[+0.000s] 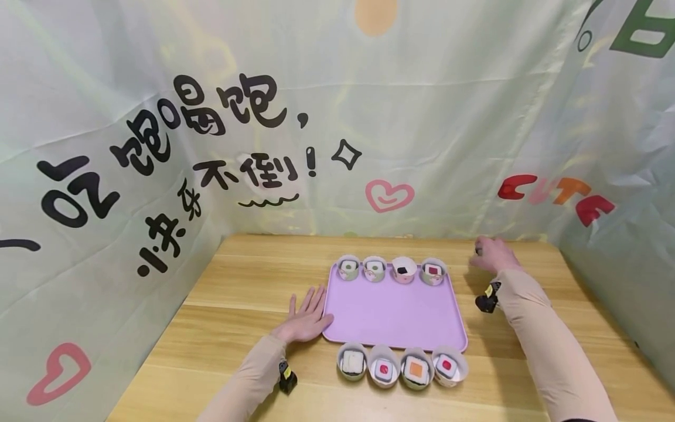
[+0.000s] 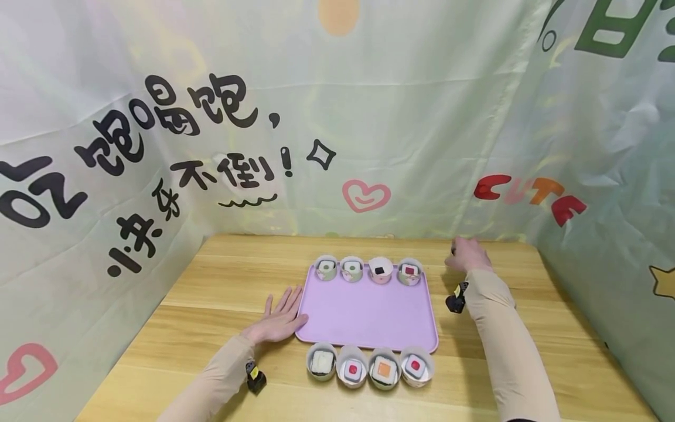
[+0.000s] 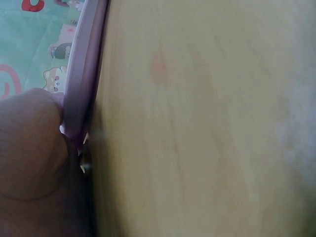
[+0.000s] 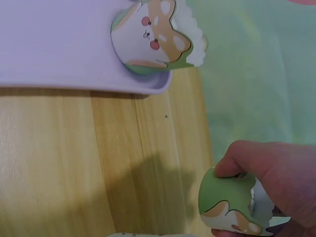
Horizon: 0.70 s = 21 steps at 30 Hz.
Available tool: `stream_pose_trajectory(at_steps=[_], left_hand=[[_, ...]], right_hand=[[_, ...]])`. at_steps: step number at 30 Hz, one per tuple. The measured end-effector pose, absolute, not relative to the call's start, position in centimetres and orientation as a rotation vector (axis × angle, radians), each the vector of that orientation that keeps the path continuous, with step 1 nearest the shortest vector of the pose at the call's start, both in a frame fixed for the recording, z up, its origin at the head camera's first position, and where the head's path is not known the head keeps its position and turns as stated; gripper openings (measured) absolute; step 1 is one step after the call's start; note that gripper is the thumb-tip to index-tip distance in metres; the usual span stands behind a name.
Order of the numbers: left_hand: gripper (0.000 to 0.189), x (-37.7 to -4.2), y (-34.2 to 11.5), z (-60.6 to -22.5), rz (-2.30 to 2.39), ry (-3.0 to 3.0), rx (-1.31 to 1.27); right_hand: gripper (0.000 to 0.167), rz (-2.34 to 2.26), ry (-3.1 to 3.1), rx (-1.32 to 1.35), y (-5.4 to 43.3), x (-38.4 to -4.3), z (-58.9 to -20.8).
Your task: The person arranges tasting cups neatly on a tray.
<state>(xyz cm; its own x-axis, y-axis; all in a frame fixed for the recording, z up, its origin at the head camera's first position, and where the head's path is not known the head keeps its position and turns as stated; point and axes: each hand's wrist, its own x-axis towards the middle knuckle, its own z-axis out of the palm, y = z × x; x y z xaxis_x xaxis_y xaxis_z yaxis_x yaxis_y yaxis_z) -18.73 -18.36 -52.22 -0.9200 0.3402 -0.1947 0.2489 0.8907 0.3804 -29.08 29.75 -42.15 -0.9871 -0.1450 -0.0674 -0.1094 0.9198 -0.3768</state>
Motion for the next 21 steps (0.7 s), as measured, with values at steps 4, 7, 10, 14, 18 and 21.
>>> stream_pose_trajectory(at_steps=[4,7,10,14,18,21], left_hand=[[0.074,-18.8,-18.4,-52.5,0.507,2.808,0.448],[0.073,-18.8,-18.4,-52.5,0.512,2.811,0.446],[0.073,-18.7,-18.4,-52.5,0.52,2.812,0.444],[0.073,-18.7,-18.4,-52.3,0.509,2.807,0.442],[0.073,-18.6,-18.3,-52.1,0.52,2.799,0.443],[0.073,-18.6,-18.3,-52.0,0.535,2.798,0.443]], right_hand=[[0.065,-0.636,3.009,-0.17,29.1,-29.1,-41.9],[0.065,-0.684,3.038,-0.165,28.6,-29.2,-41.8],[0.068,-0.74,3.047,-0.155,28.0,-29.3,-41.7],[0.072,-0.787,3.044,-0.16,27.0,-29.3,-41.5],[0.069,-0.81,3.054,-0.194,26.1,-29.5,-41.4],[0.063,-0.834,3.08,-0.226,25.4,-29.6,-41.4]])
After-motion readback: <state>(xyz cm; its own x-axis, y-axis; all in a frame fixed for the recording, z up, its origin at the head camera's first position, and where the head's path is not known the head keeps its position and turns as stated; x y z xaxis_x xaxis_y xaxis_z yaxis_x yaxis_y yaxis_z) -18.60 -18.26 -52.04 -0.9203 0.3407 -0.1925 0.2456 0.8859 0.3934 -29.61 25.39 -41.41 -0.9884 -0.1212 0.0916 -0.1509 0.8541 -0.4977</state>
